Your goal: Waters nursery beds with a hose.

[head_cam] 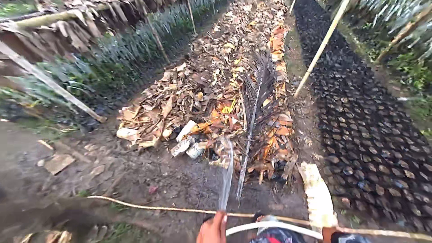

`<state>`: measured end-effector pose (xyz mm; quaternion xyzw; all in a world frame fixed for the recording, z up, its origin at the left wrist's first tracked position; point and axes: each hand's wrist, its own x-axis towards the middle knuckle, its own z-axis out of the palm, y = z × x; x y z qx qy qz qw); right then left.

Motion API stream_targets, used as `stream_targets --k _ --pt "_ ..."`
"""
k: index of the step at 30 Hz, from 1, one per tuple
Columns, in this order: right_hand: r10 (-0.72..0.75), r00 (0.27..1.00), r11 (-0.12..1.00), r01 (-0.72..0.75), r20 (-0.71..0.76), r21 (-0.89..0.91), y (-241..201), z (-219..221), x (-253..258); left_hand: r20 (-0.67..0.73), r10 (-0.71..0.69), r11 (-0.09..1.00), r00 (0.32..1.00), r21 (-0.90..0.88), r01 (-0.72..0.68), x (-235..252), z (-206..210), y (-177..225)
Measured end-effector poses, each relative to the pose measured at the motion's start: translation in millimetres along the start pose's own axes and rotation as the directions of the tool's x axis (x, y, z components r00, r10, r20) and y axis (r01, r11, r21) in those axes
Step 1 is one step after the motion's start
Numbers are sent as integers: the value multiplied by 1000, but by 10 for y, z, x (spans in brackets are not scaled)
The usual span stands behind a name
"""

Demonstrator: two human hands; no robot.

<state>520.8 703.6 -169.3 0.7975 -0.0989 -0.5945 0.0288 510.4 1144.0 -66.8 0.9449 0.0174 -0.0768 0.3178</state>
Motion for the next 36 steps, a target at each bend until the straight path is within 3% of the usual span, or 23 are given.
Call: stream_targets --k 4,10,14,16,19,23,28,32,36 --pt "95 994 994 -98 62 57 -502 597 -184 -42 152 988 988 11 -152 306 -429 -612" --pt "137 979 967 -164 148 194 -1675 821 -1087 170 268 961 948 27 -276 482 -1077 -1266" --pt "95 980 955 -139 173 262 -2225 939 -1181 95 312 943 945 92 -321 608 -1355 -1431" --pt "60 980 955 -112 192 274 -2347 1008 -1152 160 358 921 920 103 -377 619 -1397 -1363" --pt "-3 980 954 -57 199 294 -2387 1026 -1073 279 405 890 870 97 -445 617 -1402 -1196" --pt "-28 985 932 -37 172 360 -2325 1171 -919 171 431 878 886 148 -456 597 -1410 -1030" --pt "-16 987 887 -59 157 459 -2183 1354 -814 286 483 828 827 157 -538 539 -1337 -671" --pt "3 994 831 -63 110 552 -1953 1653 -613 224 511 819 830 167 -549 583 -1296 -448" --pt "-4 997 754 -44 71 656 -1714 1883 -541 313 553 784 772 118 -609 567 -1279 -226"
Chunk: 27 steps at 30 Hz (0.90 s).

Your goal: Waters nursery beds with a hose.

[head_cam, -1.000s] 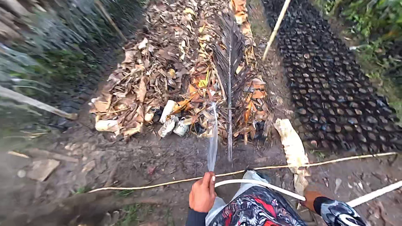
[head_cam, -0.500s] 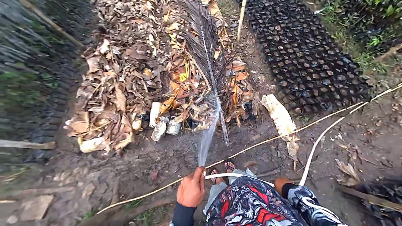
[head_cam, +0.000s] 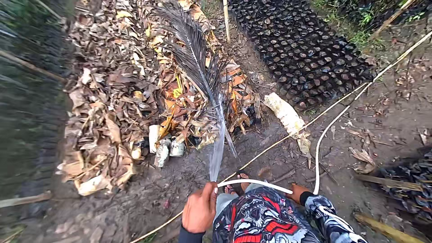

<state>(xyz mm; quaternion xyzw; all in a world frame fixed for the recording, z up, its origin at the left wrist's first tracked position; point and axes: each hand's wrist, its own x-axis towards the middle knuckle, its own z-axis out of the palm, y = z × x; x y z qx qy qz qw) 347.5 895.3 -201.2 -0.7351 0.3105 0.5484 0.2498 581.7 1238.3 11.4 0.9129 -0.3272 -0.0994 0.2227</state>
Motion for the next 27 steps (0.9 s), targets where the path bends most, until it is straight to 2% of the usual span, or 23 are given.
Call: stream_targets --k 5,9,14,19,23,27 --pt "36 999 996 -35 -20 84 177 97 66 -100 -7 999 995 33 10 50 -24 113" --pt "48 999 994 -46 -19 102 178 132 38 -20 24 999 1000 37 -24 73 19 160" --pt "67 998 991 -64 -19 114 138 211 91 -107 -1 999 994 53 7 121 -7 124" --pt "61 998 989 -60 0 134 10 266 35 36 94 995 995 20 -95 162 -49 85" --pt "42 999 988 -40 -10 146 9 344 72 -86 74 996 994 46 -70 215 -98 0" --pt "55 998 983 -52 -12 175 -14 290 36 11 154 988 988 0 -154 217 -86 52"
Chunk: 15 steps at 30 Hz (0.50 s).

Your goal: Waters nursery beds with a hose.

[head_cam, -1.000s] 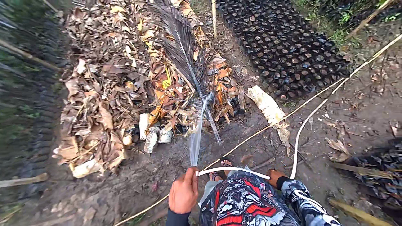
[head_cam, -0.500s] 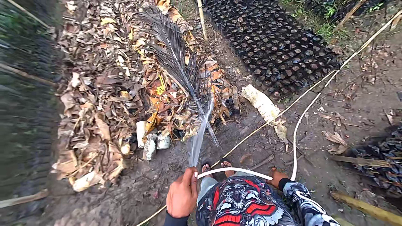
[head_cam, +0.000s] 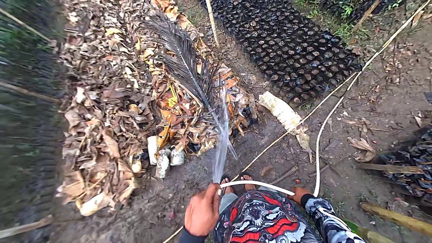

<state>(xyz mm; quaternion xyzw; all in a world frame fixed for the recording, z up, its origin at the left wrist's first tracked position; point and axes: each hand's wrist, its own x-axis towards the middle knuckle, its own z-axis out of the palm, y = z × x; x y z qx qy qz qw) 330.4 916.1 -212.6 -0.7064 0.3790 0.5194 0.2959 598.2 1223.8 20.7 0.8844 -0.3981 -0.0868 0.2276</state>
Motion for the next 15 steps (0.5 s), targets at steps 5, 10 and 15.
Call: stream_targets --k 5,10,15 --pt "24 999 999 -23 -27 25 -27 -30 16 -49 -43 999 998 15 44 67 17 -25" --pt "28 999 999 -27 -37 26 -37 20 43 23 33 999 999 1 -33 87 10 3" --pt "32 999 999 -31 -20 18 -50 52 10 -49 -2 1000 999 25 3 93 21 -17"
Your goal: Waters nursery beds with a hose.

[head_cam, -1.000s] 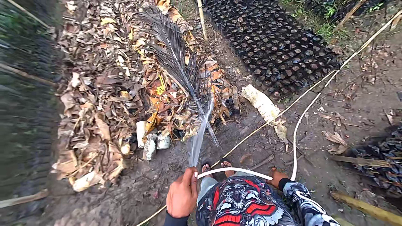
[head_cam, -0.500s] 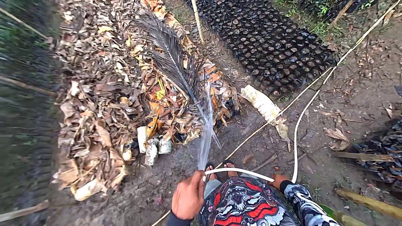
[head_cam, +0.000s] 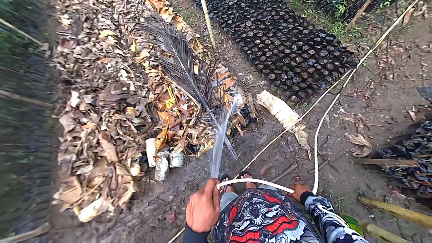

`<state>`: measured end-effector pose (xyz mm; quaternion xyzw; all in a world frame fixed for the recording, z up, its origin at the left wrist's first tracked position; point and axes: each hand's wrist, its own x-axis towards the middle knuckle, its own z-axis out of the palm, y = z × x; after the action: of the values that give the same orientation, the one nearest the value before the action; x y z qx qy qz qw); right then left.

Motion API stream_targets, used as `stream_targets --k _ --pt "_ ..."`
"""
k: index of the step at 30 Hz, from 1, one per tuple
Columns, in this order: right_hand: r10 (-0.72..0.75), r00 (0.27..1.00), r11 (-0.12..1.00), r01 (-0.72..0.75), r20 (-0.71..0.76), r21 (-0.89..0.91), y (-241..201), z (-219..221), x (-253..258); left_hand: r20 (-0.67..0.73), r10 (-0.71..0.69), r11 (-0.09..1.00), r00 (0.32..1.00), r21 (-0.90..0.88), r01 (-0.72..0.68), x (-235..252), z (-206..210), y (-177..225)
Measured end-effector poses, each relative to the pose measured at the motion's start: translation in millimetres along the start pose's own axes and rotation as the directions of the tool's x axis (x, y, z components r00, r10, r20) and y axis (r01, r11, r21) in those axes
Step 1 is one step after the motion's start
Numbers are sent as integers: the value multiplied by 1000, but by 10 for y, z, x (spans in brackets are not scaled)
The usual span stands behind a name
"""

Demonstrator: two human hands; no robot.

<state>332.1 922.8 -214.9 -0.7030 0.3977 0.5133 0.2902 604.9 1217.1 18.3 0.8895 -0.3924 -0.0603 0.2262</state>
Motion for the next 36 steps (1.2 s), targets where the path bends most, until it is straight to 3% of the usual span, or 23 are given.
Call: stream_targets --k 5,10,15,19,24,28,33,36 --pt "4 1000 1000 -4 2 -4 15 36 49 141 75 997 987 -26 -72 -51 40 95" --pt "6 1000 1000 -6 -7 -17 55 57 69 136 34 999 990 -7 -34 -45 69 93" --pt "7 1000 1000 -7 0 -17 60 44 40 287 80 996 955 -61 -65 -60 65 155" --pt "14 1000 1000 -14 -4 -3 49 25 4 205 32 999 978 -23 -28 -62 46 132" --pt "24 1000 1000 -24 7 -15 23 10 11 263 69 997 962 -43 -60 -107 57 165" --pt "22 1000 999 -22 2 -34 48 24 73 211 18 1000 977 -17 -15 -118 52 136" --pt "25 1000 999 -24 1 -38 49 24 88 372 -4 999 928 -36 19 -156 27 161" --pt "21 1000 998 -21 5 -54 55 28 90 227 -68 998 971 3 69 -163 3 104"
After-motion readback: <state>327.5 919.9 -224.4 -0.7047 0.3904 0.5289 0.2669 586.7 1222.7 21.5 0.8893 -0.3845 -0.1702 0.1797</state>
